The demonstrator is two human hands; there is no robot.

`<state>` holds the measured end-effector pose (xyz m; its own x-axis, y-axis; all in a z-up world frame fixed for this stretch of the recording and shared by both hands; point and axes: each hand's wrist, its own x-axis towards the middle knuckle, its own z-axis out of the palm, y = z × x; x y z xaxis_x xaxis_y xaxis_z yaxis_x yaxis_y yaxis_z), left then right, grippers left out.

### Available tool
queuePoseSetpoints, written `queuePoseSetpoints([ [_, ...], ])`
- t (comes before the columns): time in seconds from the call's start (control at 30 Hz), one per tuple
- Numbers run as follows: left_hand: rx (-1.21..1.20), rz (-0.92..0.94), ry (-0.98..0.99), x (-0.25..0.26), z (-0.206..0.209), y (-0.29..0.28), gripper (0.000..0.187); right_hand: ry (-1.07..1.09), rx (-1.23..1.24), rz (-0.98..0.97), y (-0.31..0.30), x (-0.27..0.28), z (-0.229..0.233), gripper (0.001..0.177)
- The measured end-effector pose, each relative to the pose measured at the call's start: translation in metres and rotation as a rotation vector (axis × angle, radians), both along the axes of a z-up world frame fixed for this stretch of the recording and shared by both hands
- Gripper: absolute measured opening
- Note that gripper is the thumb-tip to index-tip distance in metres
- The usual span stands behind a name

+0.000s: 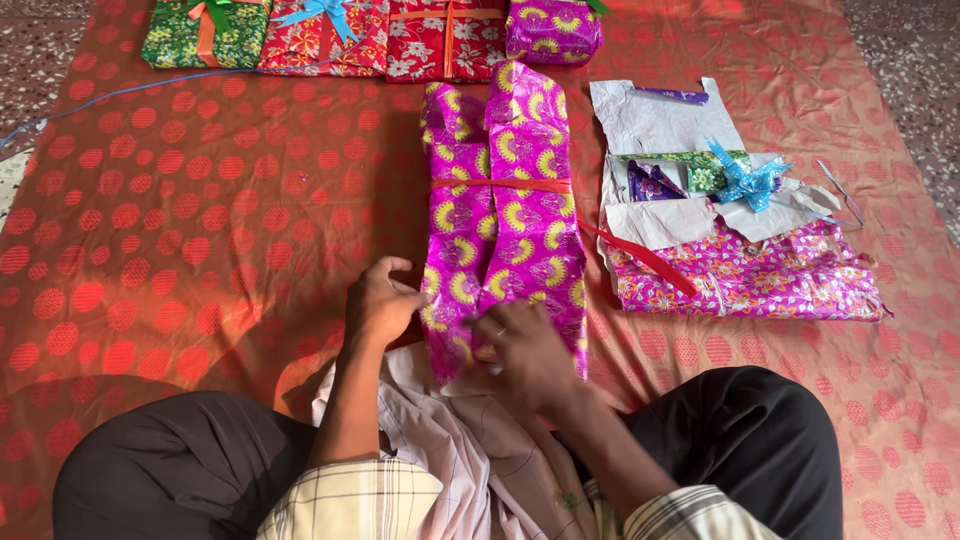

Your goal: The person wraps a rectangular gift with pink and yellow patterned paper, folds the edges, and ties a red ribbon around it. They adjust the ribbon and smooth the paper to complete the wrapping.

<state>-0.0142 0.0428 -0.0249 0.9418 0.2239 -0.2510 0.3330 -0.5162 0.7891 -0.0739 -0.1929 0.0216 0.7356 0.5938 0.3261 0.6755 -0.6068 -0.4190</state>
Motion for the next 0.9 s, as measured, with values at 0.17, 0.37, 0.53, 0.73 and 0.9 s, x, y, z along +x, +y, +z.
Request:
queuePoseSetpoints([
  [0.17, 0.170, -0.048, -0.083, -0.006, 0.017, -0.014, 0.038, 0.027, -0.170, 0.027, 0.026, -0.019, -0.010, 0.039],
  [0.37, 0.292, -0.009, -0.212, -0.004, 0.042, -0.033, 0.019, -0.033, -0.158, 0.031, 0.022, -0.022, -0.025, 0.023],
  [0.53, 0.170, 0.048, -0.167, 0.003, 0.039, -0.036, 0.019, -0.073, -0.097, 0.102, 0.017, -0.024, -0.031, 0.024],
  [0.73, 0.067, 0.030, -0.156, 0.008, 0.028, -0.028, 0.031, 0.002, -0.097, 0.145, 0.019, -0.023, -0.025, 0.024],
  [0.9, 0.151, -0.032, -0.187, 0.003, 0.025, -0.026, 0.028, 0.077, -0.157, 0.124, 0.020, -0.025, -0.011, 0.030],
])
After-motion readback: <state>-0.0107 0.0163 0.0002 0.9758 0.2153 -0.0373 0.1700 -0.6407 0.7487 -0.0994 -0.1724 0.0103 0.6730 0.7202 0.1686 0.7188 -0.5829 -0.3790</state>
